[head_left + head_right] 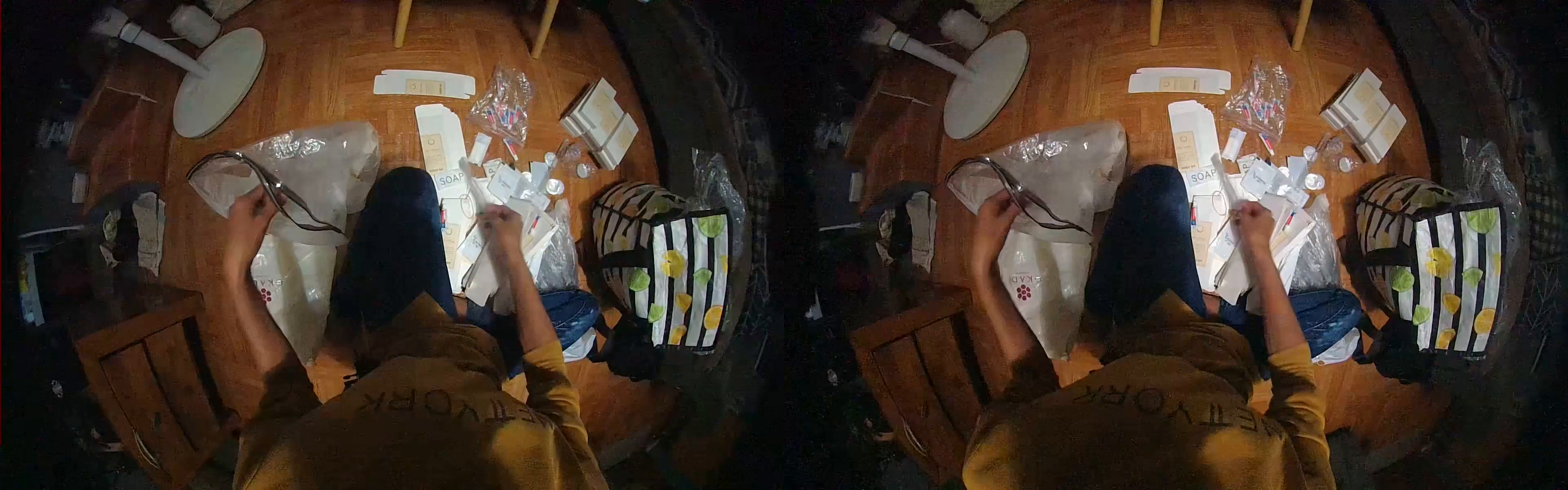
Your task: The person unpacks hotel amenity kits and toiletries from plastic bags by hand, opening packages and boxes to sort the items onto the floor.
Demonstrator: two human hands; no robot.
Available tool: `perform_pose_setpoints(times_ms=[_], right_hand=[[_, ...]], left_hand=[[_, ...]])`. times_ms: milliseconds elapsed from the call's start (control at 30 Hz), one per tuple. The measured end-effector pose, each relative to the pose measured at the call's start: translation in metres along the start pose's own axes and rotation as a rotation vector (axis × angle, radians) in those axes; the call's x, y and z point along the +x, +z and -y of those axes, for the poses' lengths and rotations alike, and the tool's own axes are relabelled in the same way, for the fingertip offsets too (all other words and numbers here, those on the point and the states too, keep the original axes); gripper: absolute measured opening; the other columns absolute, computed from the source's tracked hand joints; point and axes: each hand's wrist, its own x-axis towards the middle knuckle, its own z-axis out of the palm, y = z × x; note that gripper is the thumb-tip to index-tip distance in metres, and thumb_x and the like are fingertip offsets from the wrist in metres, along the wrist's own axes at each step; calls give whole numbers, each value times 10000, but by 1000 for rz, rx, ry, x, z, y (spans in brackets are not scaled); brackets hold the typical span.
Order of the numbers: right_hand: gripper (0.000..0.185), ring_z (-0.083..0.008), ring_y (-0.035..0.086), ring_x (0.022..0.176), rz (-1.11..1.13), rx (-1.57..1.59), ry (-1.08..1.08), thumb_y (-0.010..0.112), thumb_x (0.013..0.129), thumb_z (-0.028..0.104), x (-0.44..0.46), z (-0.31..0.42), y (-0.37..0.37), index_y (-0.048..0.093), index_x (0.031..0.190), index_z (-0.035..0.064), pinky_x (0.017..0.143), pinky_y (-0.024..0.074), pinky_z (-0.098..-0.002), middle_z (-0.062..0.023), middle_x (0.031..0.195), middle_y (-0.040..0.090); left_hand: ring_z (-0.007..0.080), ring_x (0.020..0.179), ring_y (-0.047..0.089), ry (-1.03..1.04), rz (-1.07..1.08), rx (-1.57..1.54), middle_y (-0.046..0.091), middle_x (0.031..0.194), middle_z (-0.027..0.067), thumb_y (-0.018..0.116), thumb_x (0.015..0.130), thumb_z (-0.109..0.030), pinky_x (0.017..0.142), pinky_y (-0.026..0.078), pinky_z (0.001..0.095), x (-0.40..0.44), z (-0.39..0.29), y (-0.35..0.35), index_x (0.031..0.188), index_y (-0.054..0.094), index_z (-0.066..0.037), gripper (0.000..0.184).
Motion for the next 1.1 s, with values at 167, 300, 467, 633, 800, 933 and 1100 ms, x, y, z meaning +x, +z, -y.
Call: perform_pose_setpoints(times_ms=[167,300,467,633,800,933,1100], right_hand=[[198,-126,489,509,32,298,207,453,759,24,-28,39,-18,490,952,13,475,402,-227,-75,664,540],[253,-121,514,566,-13,172,203,494,770,139,-6,-7,-7,525,991,20,497,392,-234,-58,683,562],[197,-207,576,582,-46,-439,-108,629,677,173,-5,-26,28,607,794,16,557,457,-319,-115,662,600],[221,-350,594,733,9,-678,-10,614,690,270,-21,25,19,620,776,66,668,469,-419,-186,748,606],[302,-314,594,645,108,-647,-99,639,699,326,-27,39,-40,629,803,42,595,455,-385,-173,677,597],[265,-273,595,616,334,-569,-221,640,707,290,-33,29,-77,631,786,37,583,451,-350,-162,644,592],[181,-172,583,585,86,-516,-109,616,722,211,-18,67,-109,658,818,63,560,448,-314,-112,663,624]], left_hand=[[152,715,593,3,490,-521,616,830,87,567,793,-94,624,480,258,-40,-63,15,913,582,8,158],[159,742,603,18,844,-930,609,894,102,571,799,-162,664,502,262,0,-71,153,973,585,6,242],[246,829,536,739,24,511,575,786,116,541,721,-91,826,398,410,28,-59,296,795,586,-50,96],[260,808,527,597,-113,833,547,747,118,550,690,-80,845,376,440,41,-43,342,759,568,-46,79],[262,846,520,577,-67,802,535,800,126,564,685,-99,914,324,472,31,-39,340,850,544,-29,180],[254,899,501,711,-34,951,526,841,126,577,681,-118,943,303,478,12,-42,319,900,531,-18,245],[254,993,475,638,193,976,544,903,124,512,733,-102,993,237,474,19,-35,334,884,600,-21,193]])
